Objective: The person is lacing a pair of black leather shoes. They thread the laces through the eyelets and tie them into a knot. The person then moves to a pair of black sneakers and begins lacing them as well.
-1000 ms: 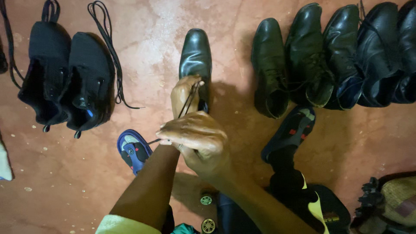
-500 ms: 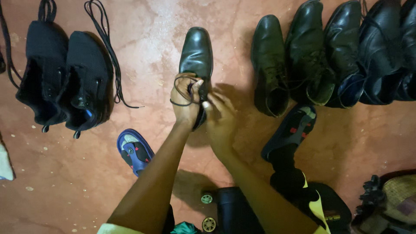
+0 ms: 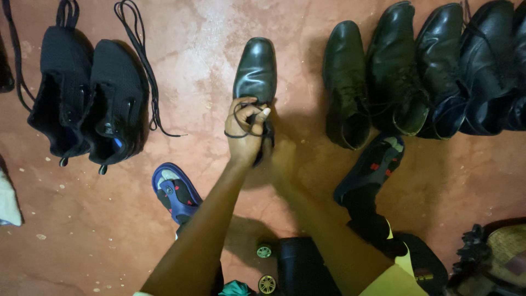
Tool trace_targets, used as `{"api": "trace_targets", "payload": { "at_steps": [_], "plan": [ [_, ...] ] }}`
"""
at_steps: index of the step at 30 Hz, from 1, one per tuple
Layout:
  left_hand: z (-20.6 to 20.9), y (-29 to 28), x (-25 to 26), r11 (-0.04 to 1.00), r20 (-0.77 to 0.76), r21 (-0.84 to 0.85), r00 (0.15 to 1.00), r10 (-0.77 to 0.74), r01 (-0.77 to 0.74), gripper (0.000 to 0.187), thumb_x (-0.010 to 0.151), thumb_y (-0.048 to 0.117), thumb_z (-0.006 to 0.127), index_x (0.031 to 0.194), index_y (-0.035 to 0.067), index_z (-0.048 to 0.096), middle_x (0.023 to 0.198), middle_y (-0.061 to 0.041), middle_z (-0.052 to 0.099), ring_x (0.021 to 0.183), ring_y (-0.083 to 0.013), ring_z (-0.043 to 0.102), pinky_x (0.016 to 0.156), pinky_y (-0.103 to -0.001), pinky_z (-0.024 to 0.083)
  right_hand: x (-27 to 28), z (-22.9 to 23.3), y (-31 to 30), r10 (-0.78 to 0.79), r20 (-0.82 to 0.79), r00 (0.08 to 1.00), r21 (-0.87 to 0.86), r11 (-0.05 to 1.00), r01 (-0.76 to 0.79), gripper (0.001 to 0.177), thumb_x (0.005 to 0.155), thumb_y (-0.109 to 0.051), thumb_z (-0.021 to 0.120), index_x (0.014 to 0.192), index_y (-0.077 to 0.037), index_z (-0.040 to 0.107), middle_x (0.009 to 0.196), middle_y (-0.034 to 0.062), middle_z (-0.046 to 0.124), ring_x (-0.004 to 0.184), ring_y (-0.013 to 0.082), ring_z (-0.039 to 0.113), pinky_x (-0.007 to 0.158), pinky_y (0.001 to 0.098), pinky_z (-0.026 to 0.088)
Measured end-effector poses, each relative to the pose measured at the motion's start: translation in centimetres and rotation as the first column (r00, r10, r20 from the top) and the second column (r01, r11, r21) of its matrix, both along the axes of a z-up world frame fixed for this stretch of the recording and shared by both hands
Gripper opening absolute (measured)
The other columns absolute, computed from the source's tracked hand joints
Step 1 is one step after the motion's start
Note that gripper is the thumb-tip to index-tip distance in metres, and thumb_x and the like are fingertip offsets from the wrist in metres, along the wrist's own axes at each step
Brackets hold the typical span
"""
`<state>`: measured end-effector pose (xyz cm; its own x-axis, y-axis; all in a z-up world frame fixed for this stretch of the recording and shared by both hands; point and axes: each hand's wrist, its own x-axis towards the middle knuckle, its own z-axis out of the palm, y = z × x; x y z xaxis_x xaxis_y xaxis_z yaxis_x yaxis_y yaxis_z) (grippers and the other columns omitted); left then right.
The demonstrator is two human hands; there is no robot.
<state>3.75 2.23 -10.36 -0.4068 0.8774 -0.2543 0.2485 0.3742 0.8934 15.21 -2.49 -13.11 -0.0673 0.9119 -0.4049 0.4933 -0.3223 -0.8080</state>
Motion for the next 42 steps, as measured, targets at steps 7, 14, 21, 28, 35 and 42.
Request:
{"api": "trace_targets", "payload": {
  "at_steps": [7,14,21,28,35,42],
  "plan": [
    [1.6,0.0,1.6,0.997,-0.32,0.068,0.947,-0.003,0.026,0.008,0.089,0.007,0.076,0.088,0.0,0.072,0.113,-0.019,0.065,0.103,-0.0357,0.064,0.092,-0.04,0.049,0.1,-1.7,-0.4,-0.02,-0.027,0.999,-0.085,0.996,0.018,0.059,0.087,-0.004,0.07,0.142,0.0,0.049,0.13,0.0193,0.062,0.109,0.0281,0.065,0.093,0.036,0.053],
    [1.8,-0.3,1.5,0.992,-0.064,0.129,0.998,0.024,-0.016,0.005,0.091,0.005,0.072,0.089,0.001,0.07,0.115,-0.017,0.062,0.105,-0.032,0.065,0.095,-0.038,0.052,0.1,-2.4,-0.5,-0.051,-0.035,0.998,-0.111,0.993,0.046,0.051,0.088,0.0,0.069,0.137,0.0,0.055,0.125,0.0172,0.064,0.106,0.0259,0.065,0.091,0.0347,0.054],
    [2.8,-0.6,0.8,0.999,-0.04,0.052,0.999,-0.011,0.013,0.021,0.093,-0.003,0.067,0.111,0.005,0.076,0.113,-0.014,0.065,0.103,-0.0258,0.067,0.094,-0.033,0.054,2.3,-2.1,1.0,0.033,-0.134,0.99,-0.241,0.968,-0.065,0.044,0.089,0.004,0.068,0.133,-0.001,0.062,0.121,0.0151,0.066,0.103,0.0237,0.066,0.089,0.0334,0.054],
    [4.9,-2.6,1.1,0.999,-0.103,0.045,0.995,0.013,-0.008,0.031,0.091,-0.009,0.066,0.116,0.006,0.076,0.105,-0.012,0.065,0.098,-0.0265,0.065,0.09,-0.034,0.053,3.8,0.6,6.6,0.183,-0.184,0.966,0.121,0.979,-0.162,0.039,0.09,0.007,0.067,0.128,-0.001,0.068,0.116,0.0129,0.068,0.099,0.0215,0.066,0.087,0.0322,0.055],
    [4.7,-2.6,1.5,0.996,-0.176,0.08,0.984,-0.028,0.042,0.025,0.094,0.001,0.071,0.118,0.004,0.075,0.099,-0.013,0.063,0.094,-0.0303,0.063,0.086,-0.039,0.052,1.6,-0.2,8.8,0.257,-0.171,0.951,0.273,0.94,-0.205,0.019,0.089,0.009,0.065,0.104,0.001,0.075,0.104,0.0098,0.074,0.096,0.0154,0.07,0.084,0.0298,0.058],
    [2.4,-2.9,0.3,1.0,-0.306,0.025,0.952,0.003,0.005,0.024,0.092,0.005,0.073,0.114,-0.004,0.072,0.117,-0.021,0.068,0.109,-0.0362,0.065,0.098,-0.04,0.052,1.2,-2.3,6.7,-0.175,-0.388,0.905,-0.02,0.983,0.182,0.014,0.097,0.001,0.065,0.109,0.005,0.072,0.104,0.0076,0.077,0.092,0.0101,0.069,0.085,0.0252,0.057]
  ]
}}
